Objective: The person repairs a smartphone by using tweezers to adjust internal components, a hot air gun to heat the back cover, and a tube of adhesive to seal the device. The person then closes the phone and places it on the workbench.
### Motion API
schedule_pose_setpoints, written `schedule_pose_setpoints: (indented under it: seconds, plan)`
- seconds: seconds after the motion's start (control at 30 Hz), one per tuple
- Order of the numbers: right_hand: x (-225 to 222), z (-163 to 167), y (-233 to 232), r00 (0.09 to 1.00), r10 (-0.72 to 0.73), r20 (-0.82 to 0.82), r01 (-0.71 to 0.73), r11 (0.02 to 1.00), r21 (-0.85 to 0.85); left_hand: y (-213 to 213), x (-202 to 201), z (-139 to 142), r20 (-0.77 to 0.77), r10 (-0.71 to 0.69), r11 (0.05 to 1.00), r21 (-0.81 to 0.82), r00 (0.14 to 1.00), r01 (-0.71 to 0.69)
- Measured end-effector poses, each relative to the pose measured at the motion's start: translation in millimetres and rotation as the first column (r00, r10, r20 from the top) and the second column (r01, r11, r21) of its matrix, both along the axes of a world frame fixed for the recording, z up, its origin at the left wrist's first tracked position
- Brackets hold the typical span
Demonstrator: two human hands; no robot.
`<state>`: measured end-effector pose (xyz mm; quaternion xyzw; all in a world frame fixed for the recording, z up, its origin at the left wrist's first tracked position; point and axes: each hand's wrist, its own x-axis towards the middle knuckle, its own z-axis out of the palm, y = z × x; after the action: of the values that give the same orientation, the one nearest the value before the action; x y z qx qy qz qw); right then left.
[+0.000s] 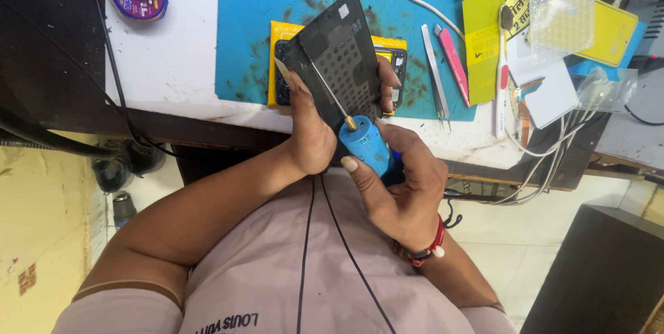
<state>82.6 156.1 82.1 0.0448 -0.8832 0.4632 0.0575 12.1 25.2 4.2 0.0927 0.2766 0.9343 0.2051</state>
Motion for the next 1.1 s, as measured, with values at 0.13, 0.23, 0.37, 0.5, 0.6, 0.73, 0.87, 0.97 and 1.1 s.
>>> schedule_pose_setpoints:
  seconds: [0.13, 0.23, 0.37, 0.5, 0.6, 0.73, 0.87, 0.97, 1.1]
  plan:
    - [1, -2, 1, 0.999, -0.001, 0.034, 0.002, 0.999, -0.036, 0, -1, 0, -0.013, -0.008, 1.000, 0.017, 1.000, 0.008]
    - [2, -4, 1, 0.999, 0.001, 0.038, 0.001, 0.998, -0.057, 0, -1, 0, -0.006, -0.015, 0.999, 0.028, 1.000, 0.015]
    - [4, -7, 2, 0.997, 0.009, 0.081, 0.001, 0.992, -0.127, 0, -1, 1, -0.008, -0.013, 0.999, 0.030, 1.000, 0.013]
    - [4, -10, 3, 0.992, 0.019, 0.126, 0.010, 0.973, -0.230, 0, -2, 2, 0.002, -0.010, 1.000, 0.027, 1.000, 0.010]
    - [4, -11, 2, 0.994, 0.021, 0.108, 0.002, 0.978, -0.208, 1, -3, 3, 0.002, -0.008, 1.000, 0.012, 1.000, 0.008]
    - [2, -10, 2, 0.997, 0.015, 0.073, -0.006, 0.992, -0.123, 0, -4, 2, -0.028, -0.003, 1.000, 0.004, 1.000, 0.003]
    - [1, -8, 2, 0.998, 0.009, 0.057, -0.005, 0.996, -0.085, 0, -4, 1, -0.049, 0.000, 1.000, -0.006, 0.999, 0.000]
    - [0, -8, 2, 0.999, 0.004, 0.053, 0.000, 0.997, -0.073, 1, -4, 0, -0.043, 0.000, 1.000, -0.010, 0.999, -0.001]
    - [-1, -8, 2, 0.999, 0.004, 0.042, -0.002, 0.998, -0.060, 2, -3, -1, -0.039, -0.005, 1.000, -0.013, 0.999, 0.005]
